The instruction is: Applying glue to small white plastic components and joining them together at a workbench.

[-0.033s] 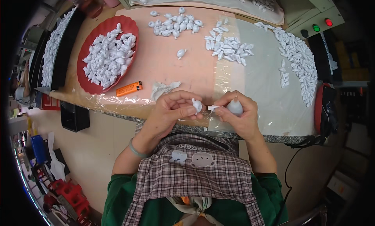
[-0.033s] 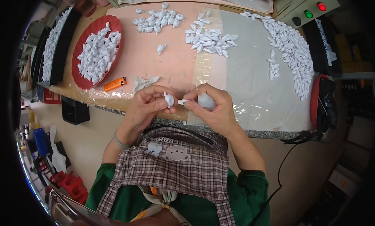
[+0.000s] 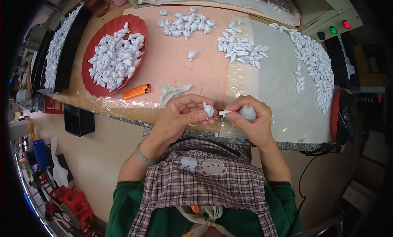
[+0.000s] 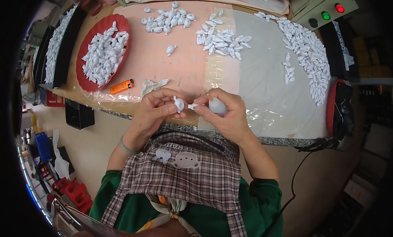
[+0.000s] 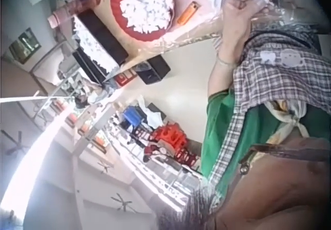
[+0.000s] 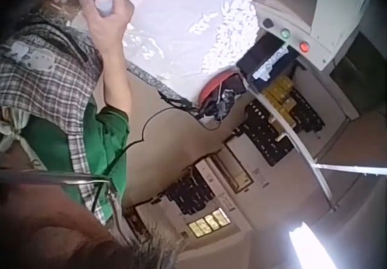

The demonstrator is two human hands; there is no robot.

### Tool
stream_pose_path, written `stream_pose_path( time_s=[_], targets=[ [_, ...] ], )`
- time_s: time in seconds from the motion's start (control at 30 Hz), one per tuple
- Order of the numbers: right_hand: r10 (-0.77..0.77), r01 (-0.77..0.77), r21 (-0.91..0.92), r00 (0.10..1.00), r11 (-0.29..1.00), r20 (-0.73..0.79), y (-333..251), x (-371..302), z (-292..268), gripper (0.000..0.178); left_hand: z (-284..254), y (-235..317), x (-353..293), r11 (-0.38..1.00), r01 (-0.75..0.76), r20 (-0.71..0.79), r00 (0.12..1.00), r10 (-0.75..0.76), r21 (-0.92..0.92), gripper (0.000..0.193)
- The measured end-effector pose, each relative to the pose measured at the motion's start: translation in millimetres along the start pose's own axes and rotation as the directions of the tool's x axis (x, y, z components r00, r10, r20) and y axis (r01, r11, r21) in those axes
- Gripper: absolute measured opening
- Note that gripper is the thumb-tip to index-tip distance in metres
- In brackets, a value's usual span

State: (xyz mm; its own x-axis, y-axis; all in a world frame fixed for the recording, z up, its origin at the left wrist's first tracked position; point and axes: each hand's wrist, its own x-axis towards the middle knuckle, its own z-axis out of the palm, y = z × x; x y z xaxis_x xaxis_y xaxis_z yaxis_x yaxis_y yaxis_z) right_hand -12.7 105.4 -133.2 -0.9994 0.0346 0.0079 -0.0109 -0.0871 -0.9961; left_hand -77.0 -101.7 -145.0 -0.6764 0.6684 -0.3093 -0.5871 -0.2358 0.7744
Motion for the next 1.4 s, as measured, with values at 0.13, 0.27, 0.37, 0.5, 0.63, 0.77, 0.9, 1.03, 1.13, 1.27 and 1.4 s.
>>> stream_pose_path(
  time_s=[0.13,0.27,0.37,0.5,0.63,0.77,0.9,1.03,1.13,1.27,1.4],
  targets=[
    [-0.108,0.114,-0.158,0.993,0.981,0.046,3,0,1,0.012,0,0,0,1.000,-0.006,0.029,1.000,0.005,0.023,0.025],
    [-0.168,0.187,-0.242,0.981,0.952,0.098,4,2,2,0.014,3,-1,-1,0.999,0.004,0.023,1.000,-0.005,0.053,0.025],
    [-0.162,0.187,-0.275,0.980,0.943,0.112,3,2,4,0.013,4,0,-2,0.997,0.020,0.017,1.000,-0.021,0.072,0.025],
    [-0.172,0.199,-0.292,0.978,0.936,0.116,4,0,6,0.014,5,-1,-2,0.993,0.007,0.008,1.000,-0.008,0.119,0.026],
    [-0.275,0.303,-0.254,0.951,0.918,0.141,8,-4,9,0.016,2,-1,-5,0.978,-0.050,0.073,0.997,0.036,0.204,0.025],
    [-0.337,0.368,-0.190,0.925,0.910,0.177,12,-5,9,0.016,1,-2,-6,0.968,-0.095,0.110,0.991,0.070,0.232,0.024],
    [-0.345,0.377,-0.198,0.922,0.905,0.178,15,-6,9,0.016,2,-2,-6,0.962,-0.119,0.123,0.988,0.091,0.245,0.023],
    [-0.376,0.409,-0.208,0.909,0.888,0.181,16,-6,9,0.016,4,0,-6,0.952,-0.106,0.107,0.991,0.079,0.285,0.022],
    [-0.376,0.410,-0.213,0.909,0.887,0.181,17,-7,8,0.015,5,1,-6,0.940,-0.112,0.106,0.991,0.081,0.323,0.022],
    [-0.409,0.442,-0.214,0.894,0.871,0.182,23,-8,8,0.015,2,1,-10,0.937,-0.082,0.086,0.995,0.056,0.341,0.022],
    [-0.416,0.447,-0.204,0.892,0.871,0.178,33,-10,7,0.016,2,0,-11,0.908,-0.071,0.016,0.997,0.071,0.412,0.023]
  ],
)
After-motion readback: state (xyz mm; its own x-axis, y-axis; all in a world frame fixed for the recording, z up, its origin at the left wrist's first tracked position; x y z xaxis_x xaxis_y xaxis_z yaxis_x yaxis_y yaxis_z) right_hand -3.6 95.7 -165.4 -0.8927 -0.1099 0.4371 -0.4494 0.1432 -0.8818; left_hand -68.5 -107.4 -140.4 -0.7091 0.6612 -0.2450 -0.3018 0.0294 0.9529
